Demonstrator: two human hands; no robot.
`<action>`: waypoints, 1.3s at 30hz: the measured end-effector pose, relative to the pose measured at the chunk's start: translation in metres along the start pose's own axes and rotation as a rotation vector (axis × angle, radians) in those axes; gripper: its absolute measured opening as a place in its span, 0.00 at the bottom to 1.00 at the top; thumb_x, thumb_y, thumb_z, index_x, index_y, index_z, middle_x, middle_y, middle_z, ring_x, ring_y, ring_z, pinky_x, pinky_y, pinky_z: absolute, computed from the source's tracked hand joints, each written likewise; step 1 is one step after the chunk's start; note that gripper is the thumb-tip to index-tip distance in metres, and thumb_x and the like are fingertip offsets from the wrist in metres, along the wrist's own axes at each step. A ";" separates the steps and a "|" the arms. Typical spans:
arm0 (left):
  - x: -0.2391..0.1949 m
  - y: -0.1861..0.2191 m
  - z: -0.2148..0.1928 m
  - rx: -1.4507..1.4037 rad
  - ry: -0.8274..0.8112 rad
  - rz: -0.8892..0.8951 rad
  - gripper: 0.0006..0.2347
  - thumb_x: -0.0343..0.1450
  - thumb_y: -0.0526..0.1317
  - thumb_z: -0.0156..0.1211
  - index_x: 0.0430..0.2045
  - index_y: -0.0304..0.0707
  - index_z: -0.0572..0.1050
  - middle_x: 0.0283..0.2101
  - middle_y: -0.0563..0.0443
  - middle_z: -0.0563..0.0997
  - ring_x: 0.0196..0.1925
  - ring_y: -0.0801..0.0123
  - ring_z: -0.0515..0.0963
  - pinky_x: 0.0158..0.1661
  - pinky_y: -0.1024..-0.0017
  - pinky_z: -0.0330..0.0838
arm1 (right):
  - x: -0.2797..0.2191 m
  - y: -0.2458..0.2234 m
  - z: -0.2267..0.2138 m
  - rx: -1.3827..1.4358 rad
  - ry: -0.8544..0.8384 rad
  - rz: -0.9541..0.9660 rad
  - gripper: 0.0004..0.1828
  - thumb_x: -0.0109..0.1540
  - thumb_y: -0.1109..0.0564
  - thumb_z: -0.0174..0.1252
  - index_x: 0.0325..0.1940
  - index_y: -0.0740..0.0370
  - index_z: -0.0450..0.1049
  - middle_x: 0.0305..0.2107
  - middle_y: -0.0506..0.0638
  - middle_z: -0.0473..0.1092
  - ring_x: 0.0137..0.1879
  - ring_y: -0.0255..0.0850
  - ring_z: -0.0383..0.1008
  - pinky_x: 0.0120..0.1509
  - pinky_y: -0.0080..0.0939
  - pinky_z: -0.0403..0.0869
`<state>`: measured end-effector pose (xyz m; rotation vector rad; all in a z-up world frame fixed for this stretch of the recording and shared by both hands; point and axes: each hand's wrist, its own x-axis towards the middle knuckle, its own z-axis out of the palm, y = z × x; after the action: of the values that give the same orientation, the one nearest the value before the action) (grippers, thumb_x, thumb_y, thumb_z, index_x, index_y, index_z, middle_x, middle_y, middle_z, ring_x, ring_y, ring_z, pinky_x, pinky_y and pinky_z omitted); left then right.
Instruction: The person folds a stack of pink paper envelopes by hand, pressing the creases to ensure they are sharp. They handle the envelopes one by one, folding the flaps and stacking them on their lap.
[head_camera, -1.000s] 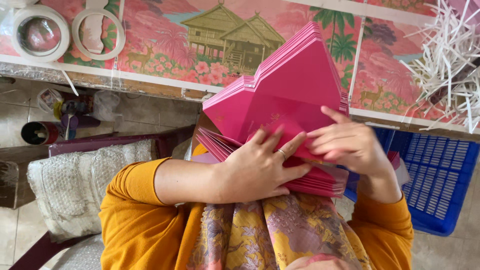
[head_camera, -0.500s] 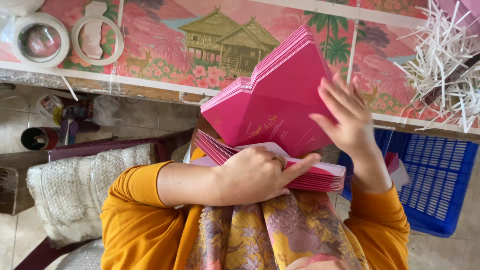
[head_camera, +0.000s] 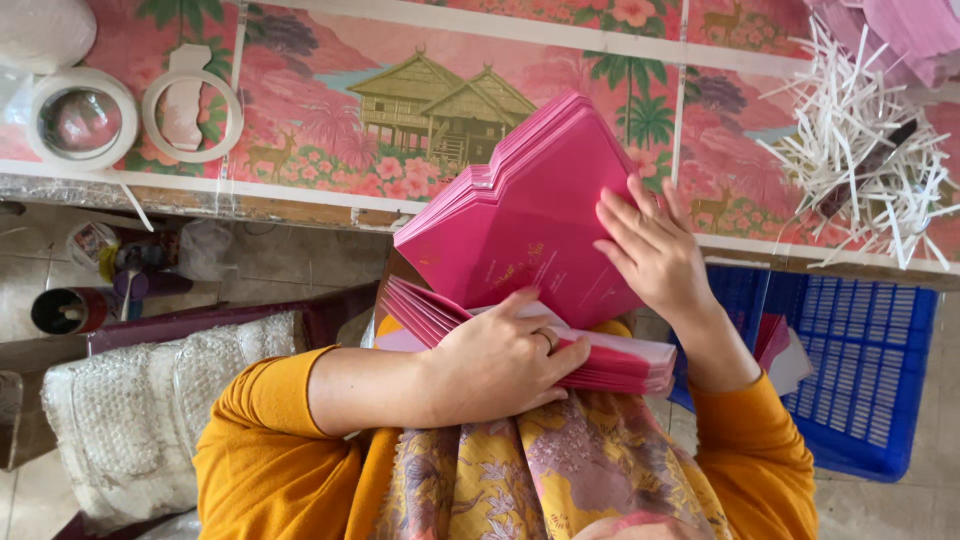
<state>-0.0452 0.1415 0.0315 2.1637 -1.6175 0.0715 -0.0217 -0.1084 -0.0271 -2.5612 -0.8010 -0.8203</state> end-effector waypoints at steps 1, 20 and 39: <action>0.001 0.002 -0.009 0.030 0.005 -0.002 0.24 0.59 0.53 0.63 0.47 0.47 0.72 0.37 0.44 0.79 0.45 0.46 0.71 0.45 0.44 0.57 | -0.001 -0.007 -0.007 0.020 -0.019 0.000 0.17 0.58 0.58 0.64 0.51 0.61 0.76 0.52 0.52 0.71 0.63 0.47 0.65 0.74 0.52 0.53; 0.002 0.006 -0.020 0.052 -0.077 -0.025 0.31 0.63 0.53 0.62 0.62 0.66 0.56 0.49 0.34 0.77 0.43 0.49 0.81 0.41 0.62 0.70 | 0.022 -0.031 -0.052 0.349 -0.005 0.178 0.14 0.62 0.49 0.54 0.33 0.61 0.78 0.34 0.54 0.76 0.45 0.57 0.76 0.59 0.56 0.70; -0.002 0.003 0.002 0.098 0.042 0.001 0.24 0.56 0.54 0.66 0.44 0.51 0.74 0.47 0.43 0.78 0.62 0.43 0.66 0.57 0.36 0.52 | -0.011 -0.022 -0.019 -0.068 -0.082 -0.073 0.14 0.60 0.61 0.58 0.50 0.58 0.76 0.50 0.51 0.73 0.62 0.49 0.69 0.73 0.62 0.54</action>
<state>-0.0491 0.1421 0.0299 2.2194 -1.6222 0.1998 -0.0504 -0.1038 -0.0157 -2.6546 -0.9104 -0.7817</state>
